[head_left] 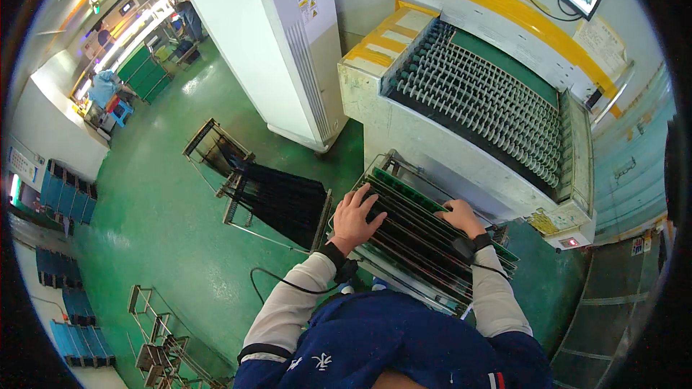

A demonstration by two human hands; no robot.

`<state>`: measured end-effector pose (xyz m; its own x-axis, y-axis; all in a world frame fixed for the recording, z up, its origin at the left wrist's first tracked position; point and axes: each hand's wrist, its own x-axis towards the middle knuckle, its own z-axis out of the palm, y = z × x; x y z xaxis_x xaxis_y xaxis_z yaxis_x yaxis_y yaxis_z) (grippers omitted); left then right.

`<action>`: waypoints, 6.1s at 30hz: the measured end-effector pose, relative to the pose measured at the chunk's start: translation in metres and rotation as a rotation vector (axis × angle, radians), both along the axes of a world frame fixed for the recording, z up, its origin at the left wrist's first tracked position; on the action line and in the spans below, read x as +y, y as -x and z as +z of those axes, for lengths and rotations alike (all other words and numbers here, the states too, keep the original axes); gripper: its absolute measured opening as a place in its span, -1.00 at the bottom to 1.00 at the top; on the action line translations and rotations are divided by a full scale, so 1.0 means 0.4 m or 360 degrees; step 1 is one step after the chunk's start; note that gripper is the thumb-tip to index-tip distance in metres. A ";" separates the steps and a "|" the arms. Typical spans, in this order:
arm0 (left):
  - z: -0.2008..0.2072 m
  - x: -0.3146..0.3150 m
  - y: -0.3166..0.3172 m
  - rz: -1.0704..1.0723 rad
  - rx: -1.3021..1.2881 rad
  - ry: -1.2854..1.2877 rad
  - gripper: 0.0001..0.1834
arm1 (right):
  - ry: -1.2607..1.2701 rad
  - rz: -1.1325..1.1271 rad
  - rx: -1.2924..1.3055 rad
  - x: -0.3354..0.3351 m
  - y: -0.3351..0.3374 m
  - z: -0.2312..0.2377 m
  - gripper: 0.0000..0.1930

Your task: Feeding circuit boards from a drying rack into a processing machine.

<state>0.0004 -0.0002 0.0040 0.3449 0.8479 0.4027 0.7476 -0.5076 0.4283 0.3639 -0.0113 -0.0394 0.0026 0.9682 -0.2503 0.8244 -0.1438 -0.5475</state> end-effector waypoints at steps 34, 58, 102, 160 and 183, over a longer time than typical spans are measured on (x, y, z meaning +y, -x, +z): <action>-0.003 -0.013 0.019 0.0003 0.0011 -0.0011 -0.46 | -0.0796 -0.1071 0.2426 -0.017 -0.299 0.413 -0.80; 0.003 0.003 -0.005 -0.0009 0.0026 0.0055 -0.46 | -0.0081 -0.1291 0.2464 0.178 -0.338 0.217 -0.56; -0.011 -0.018 0.017 -0.0036 0.0071 0.0075 -0.30 | 0.0361 -0.0150 0.0289 -0.134 -0.075 0.081 -0.44; 0.030 -0.034 -0.184 -0.0844 0.0379 0.0105 -0.16 | 0.0060 -0.0486 0.0182 -0.305 -0.086 0.143 -0.46; 0.008 -0.017 -0.181 -0.0846 0.0309 0.0097 -0.26 | 0.0026 -0.0365 -0.0157 -0.126 0.072 0.068 -0.36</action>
<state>0.0727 -0.0071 0.0074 0.7932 0.5574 0.2452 0.4642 -0.8141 0.3490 0.3353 -0.0618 -0.0123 0.2472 0.9352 -0.2536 0.8184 -0.3416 -0.4621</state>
